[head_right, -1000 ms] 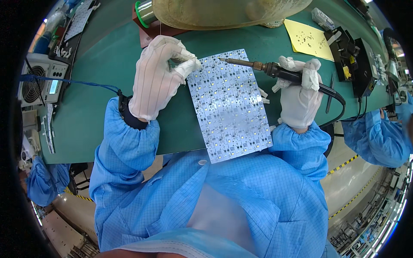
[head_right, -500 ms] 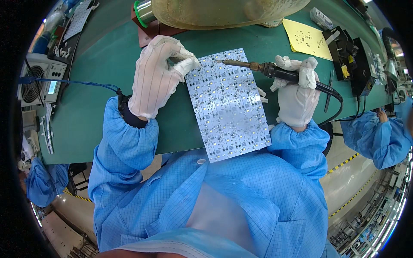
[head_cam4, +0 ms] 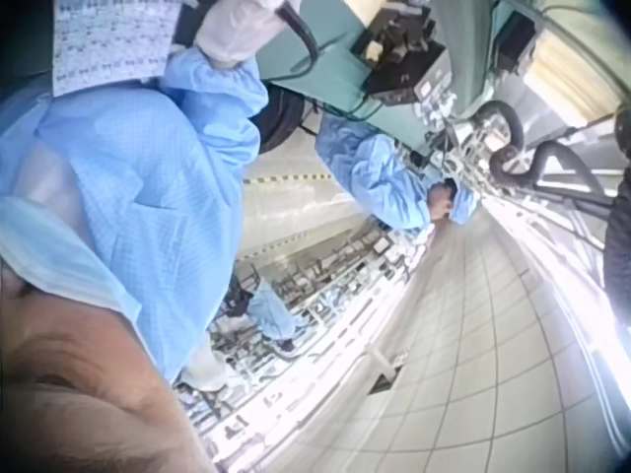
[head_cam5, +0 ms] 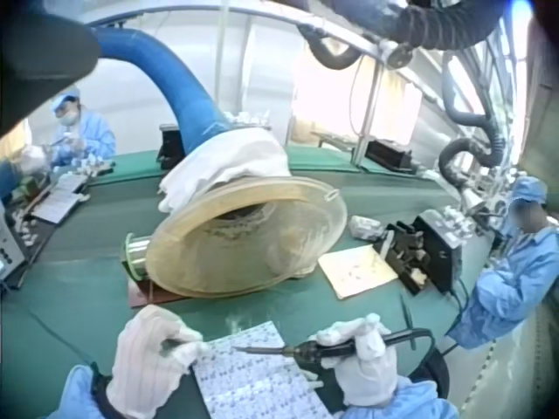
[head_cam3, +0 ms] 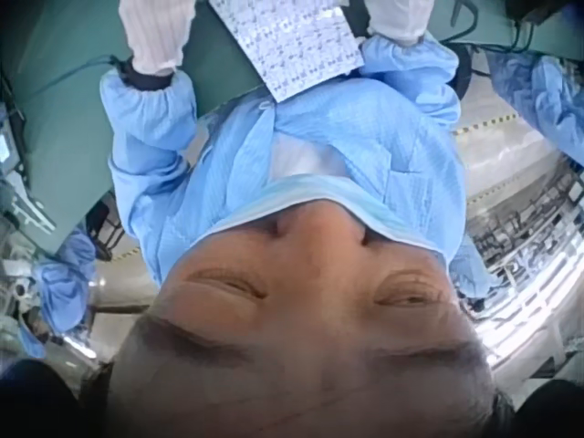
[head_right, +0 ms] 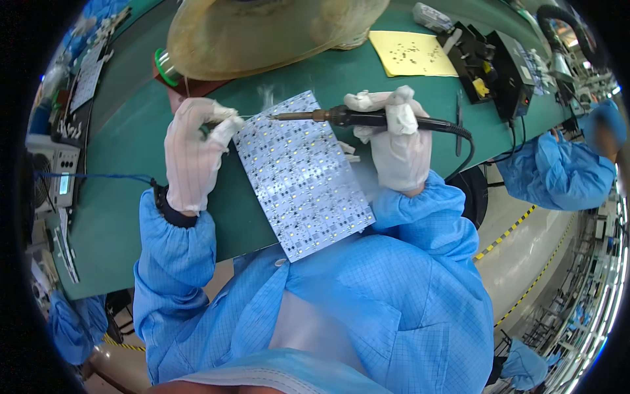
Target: Soldering small components onto a circuit board using a soldering iron and tweezers.
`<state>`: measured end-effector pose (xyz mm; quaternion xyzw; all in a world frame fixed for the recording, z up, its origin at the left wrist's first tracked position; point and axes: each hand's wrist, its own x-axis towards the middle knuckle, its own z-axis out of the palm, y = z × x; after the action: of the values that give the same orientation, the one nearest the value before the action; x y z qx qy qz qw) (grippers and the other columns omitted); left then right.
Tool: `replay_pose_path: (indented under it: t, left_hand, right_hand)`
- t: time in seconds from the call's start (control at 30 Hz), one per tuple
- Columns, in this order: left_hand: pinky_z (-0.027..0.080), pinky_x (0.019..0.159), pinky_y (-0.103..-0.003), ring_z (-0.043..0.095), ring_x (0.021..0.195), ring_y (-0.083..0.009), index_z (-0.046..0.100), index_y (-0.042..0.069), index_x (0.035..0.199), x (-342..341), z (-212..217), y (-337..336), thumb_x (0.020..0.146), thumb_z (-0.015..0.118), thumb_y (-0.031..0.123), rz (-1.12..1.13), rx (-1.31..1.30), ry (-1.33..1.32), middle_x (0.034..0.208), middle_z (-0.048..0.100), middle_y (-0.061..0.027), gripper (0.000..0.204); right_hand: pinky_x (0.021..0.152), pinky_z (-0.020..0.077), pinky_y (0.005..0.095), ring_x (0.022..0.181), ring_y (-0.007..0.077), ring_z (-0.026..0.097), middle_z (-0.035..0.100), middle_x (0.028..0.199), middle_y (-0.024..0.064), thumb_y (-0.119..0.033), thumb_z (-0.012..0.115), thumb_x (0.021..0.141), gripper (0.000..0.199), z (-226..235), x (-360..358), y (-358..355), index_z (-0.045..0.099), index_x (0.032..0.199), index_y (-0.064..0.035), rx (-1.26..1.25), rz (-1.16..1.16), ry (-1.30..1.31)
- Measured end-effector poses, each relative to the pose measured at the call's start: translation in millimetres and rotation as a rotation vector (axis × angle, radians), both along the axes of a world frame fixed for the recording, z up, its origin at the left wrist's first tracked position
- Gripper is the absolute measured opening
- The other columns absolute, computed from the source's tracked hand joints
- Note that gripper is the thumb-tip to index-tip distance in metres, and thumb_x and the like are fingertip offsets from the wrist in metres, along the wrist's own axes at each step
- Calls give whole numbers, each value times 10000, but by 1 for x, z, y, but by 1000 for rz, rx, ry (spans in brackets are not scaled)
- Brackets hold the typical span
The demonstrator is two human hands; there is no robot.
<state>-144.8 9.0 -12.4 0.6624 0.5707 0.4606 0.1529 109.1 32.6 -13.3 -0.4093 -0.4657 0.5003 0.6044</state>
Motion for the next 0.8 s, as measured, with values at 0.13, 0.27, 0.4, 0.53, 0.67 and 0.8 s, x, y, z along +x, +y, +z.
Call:
replay_pose_path:
  t: [0.13,0.27,0.4,0.53,0.67,0.8]
  left_hand:
    - [477,711,-343,604,801,-252,645,15,864,-5,-5,1,761,732,67,51,94,166,899,620,-97,145]
    - [480,732,-353,606,842,-251,647,25,907,-3,-6,4,779,711,57,45,89,148,918,617,-100,146]
    - [485,631,-308,600,818,-217,639,26,882,-3,-13,4,799,695,44,-5,24,93,972,612,-91,102]
    - [474,569,-292,584,757,-171,635,22,864,-7,-14,6,800,696,45,-3,-12,140,1021,604,-85,92]
    - [464,555,-277,584,732,-160,635,26,861,-8,-14,6,818,683,71,7,7,229,1076,612,-86,79]
    - [468,555,-270,593,745,-156,615,33,874,-4,-12,5,834,675,83,12,-66,211,1095,622,-75,88]
  right_hand:
    - [645,498,293,714,186,618,660,944,145,-404,546,985,465,-8,30,8,639,1039,49,258,67,-272]
    - [812,533,380,936,294,660,617,1089,157,-369,693,900,467,-1,70,14,610,1102,43,294,-128,-352]
    - [774,498,289,823,161,613,670,1019,143,-419,617,938,483,9,98,29,659,1105,33,245,-434,-485]
    - [651,467,248,750,110,592,703,945,104,-303,564,990,325,6,119,38,654,980,9,409,-587,-526]
    - [601,416,236,749,117,570,704,979,138,-351,535,989,408,0,132,43,660,997,38,349,-672,-471]
    - [573,406,235,649,91,518,704,883,85,-387,571,968,411,-6,134,48,664,940,13,396,-771,-420]
